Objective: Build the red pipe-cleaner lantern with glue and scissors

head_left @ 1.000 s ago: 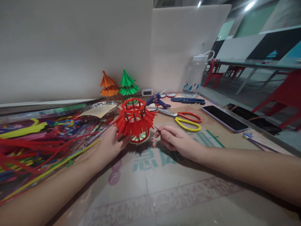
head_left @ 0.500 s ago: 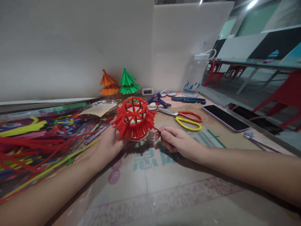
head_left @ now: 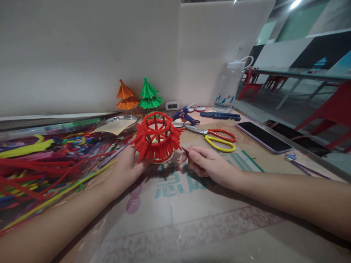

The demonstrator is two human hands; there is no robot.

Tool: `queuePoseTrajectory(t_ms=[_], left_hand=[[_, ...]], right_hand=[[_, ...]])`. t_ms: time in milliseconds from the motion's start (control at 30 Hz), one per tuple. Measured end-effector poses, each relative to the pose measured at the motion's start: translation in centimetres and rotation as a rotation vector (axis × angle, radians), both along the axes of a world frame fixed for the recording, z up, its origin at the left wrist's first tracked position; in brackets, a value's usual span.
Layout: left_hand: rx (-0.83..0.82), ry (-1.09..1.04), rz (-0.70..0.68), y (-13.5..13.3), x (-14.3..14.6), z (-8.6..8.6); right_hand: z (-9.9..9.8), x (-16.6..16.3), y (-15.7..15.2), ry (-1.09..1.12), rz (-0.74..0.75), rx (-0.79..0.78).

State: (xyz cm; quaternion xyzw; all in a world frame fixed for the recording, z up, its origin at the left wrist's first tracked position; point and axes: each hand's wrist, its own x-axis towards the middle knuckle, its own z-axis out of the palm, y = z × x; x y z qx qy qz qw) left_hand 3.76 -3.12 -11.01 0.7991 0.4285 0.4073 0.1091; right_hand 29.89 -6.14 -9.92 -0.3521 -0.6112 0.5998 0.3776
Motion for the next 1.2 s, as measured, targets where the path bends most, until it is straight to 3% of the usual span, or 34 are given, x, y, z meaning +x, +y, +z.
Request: queuePoseTrajectory(t_ms=[467,1200], left_hand=[[-0.014,-0.004,0.005,0.18,-0.77,-1.03],[-0.031,0.007,0.016,-0.01,-0.29,-0.39]], right_hand=[[0.57,-0.1,-0.46,-0.025,0.055,-0.03],[0.26,-0.01,-0.35,-0.038,0.081,-0.004]])
